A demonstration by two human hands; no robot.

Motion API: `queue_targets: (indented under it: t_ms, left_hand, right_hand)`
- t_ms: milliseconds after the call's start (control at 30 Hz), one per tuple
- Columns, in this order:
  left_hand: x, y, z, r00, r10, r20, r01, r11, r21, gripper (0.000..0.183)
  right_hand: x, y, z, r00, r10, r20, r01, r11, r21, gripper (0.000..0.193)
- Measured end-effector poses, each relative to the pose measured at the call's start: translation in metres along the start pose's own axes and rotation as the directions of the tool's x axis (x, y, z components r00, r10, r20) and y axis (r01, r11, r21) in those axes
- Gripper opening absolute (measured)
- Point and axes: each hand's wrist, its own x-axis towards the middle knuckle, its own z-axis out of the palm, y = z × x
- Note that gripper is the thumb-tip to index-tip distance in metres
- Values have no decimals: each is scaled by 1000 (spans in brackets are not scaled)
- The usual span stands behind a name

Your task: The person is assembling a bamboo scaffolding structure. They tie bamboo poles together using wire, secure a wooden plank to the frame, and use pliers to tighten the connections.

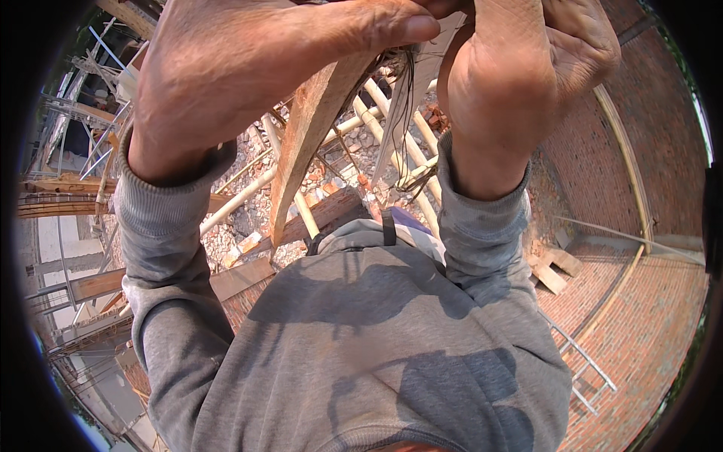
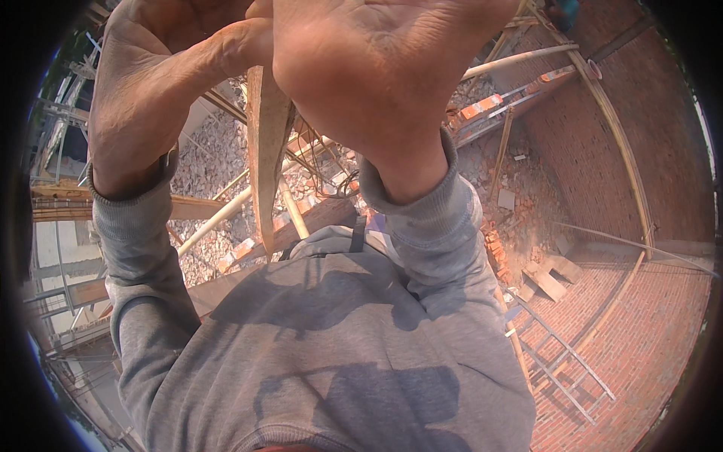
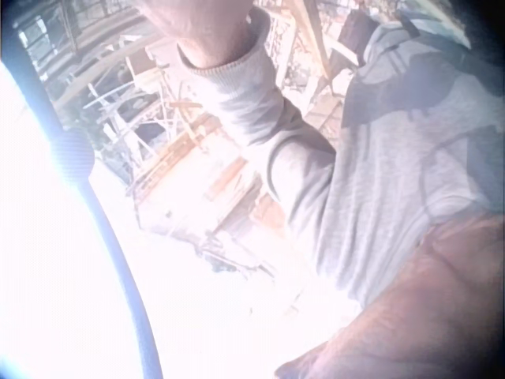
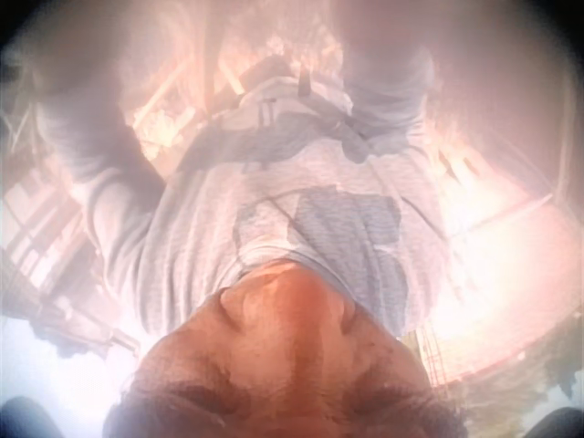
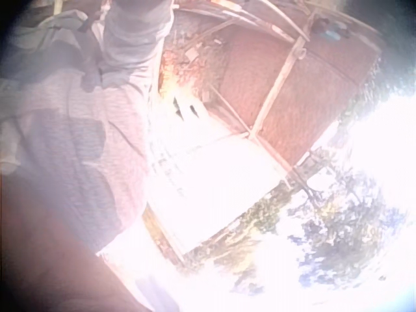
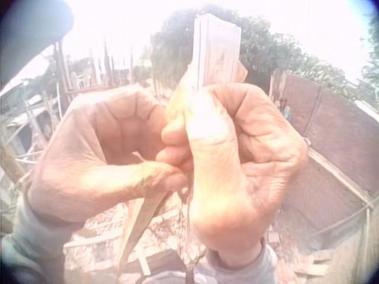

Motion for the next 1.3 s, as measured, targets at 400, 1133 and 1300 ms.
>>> queue_targets:
  t_ms: [400,1133,1300]
  left_hand:
    - [0,36,-76,882,-459,108,466,883,-49,50]
    - [42,102,7,830,236,506,-553,225,802,5]
    - [41,115,-25,909,127,398,-410,452,792,6]
  right_hand:
    - [-2,1,-13,999,37,22,-36,998,-60,18]
    - [-1,-13,56,950,-313,13,226,657,-719,26]
    - [11,-38,28,996,-39,82,84,731,-678,12]
